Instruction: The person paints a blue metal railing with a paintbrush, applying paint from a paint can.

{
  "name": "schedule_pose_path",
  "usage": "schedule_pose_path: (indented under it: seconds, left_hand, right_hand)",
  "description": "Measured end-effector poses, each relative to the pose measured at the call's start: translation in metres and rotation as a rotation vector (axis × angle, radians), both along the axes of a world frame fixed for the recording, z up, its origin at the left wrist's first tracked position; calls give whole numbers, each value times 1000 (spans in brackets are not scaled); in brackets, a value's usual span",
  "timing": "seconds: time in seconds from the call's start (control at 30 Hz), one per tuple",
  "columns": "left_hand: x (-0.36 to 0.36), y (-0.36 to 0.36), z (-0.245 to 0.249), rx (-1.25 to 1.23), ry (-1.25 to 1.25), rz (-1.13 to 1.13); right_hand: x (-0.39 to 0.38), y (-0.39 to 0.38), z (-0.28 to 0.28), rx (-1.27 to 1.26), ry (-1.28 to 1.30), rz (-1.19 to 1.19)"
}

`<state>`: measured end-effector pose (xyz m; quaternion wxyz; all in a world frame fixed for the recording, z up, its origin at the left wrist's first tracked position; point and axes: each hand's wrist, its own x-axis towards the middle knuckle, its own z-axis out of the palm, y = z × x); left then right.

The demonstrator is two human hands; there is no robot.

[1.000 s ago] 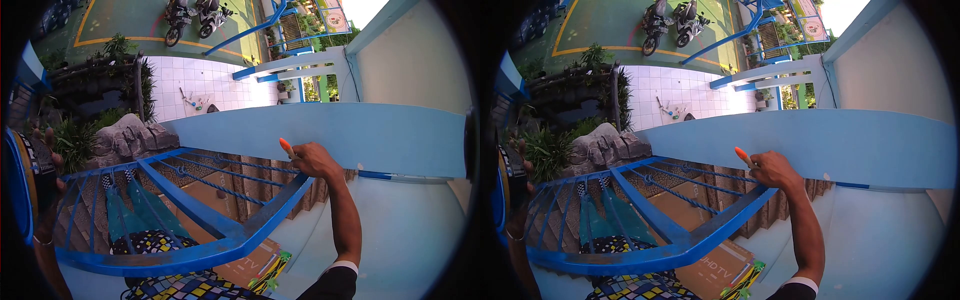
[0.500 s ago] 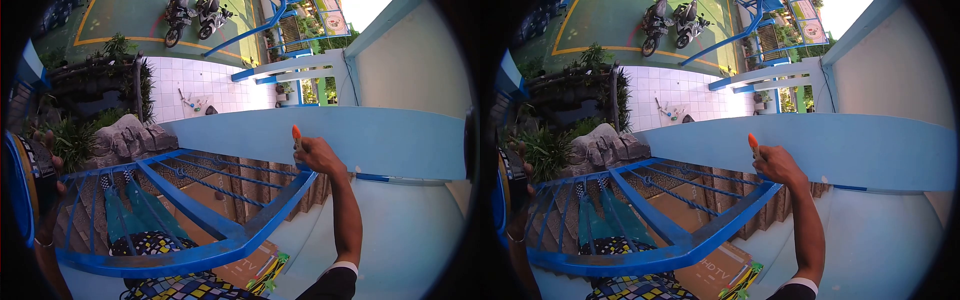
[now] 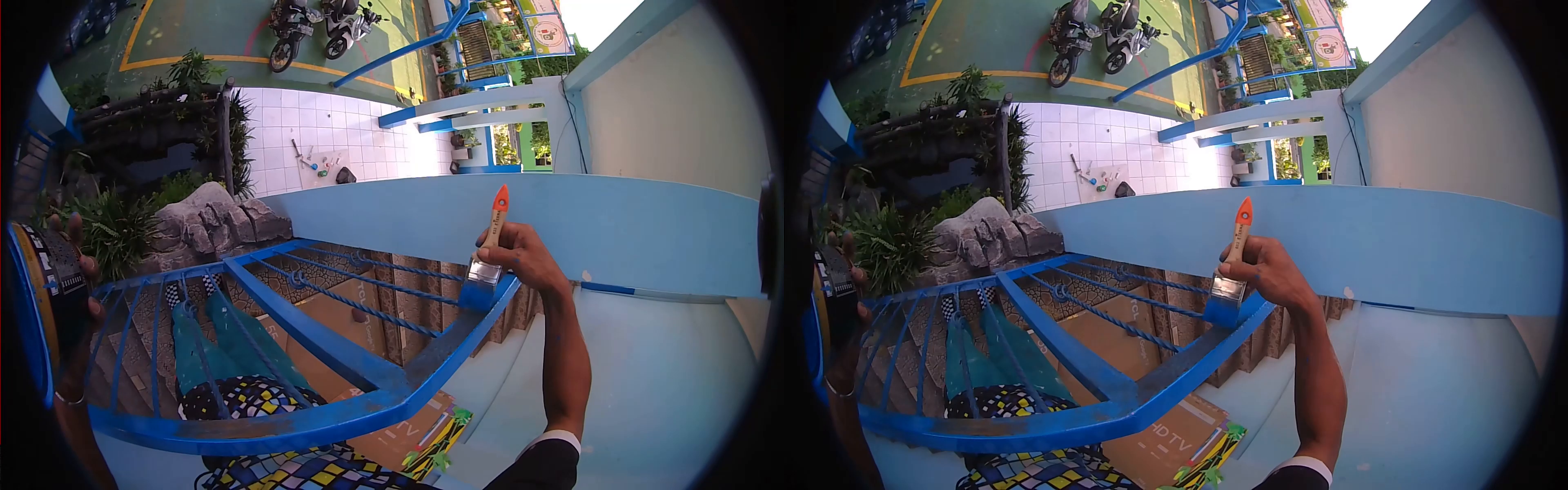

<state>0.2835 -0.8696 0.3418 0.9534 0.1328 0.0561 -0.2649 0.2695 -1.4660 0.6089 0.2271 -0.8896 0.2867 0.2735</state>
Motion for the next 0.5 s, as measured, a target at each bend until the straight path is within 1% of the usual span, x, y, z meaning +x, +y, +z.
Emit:
schedule_pose_path:
  seconds: [0.1,0.13,0.23,0.27,0.37,0.4,0.47,0.5]
  left_hand:
    - [1,2,2,-2,5,3]
    - [2,2,3,-2,5,3]
    - [4,3,5,-1,-1,0]
    - [4,5,4,-3,-15,-6]
    - [2,13,-3,-39,4,-14]
    - [2,16,-7,-74,50,-17]
    - [2,20,-9,-106,51,-36]
    - [3,23,-9,-104,7,-48]
  right_hand:
    - [-1,-9,-2,-25,-93,-216]
    - [-4,-7,-5,39,-77,-299]
    - [-17,-24,-16,-192,127,-157]
    - [-21,-33,-18,-309,159,-94]
    - [-14,-39,-7,-493,132,-14]
    - [-11,-37,-7,-580,116,79]
    - [-6,-27,-6,-752,82,261]
    - [-4,-23,-6,-837,63,355]
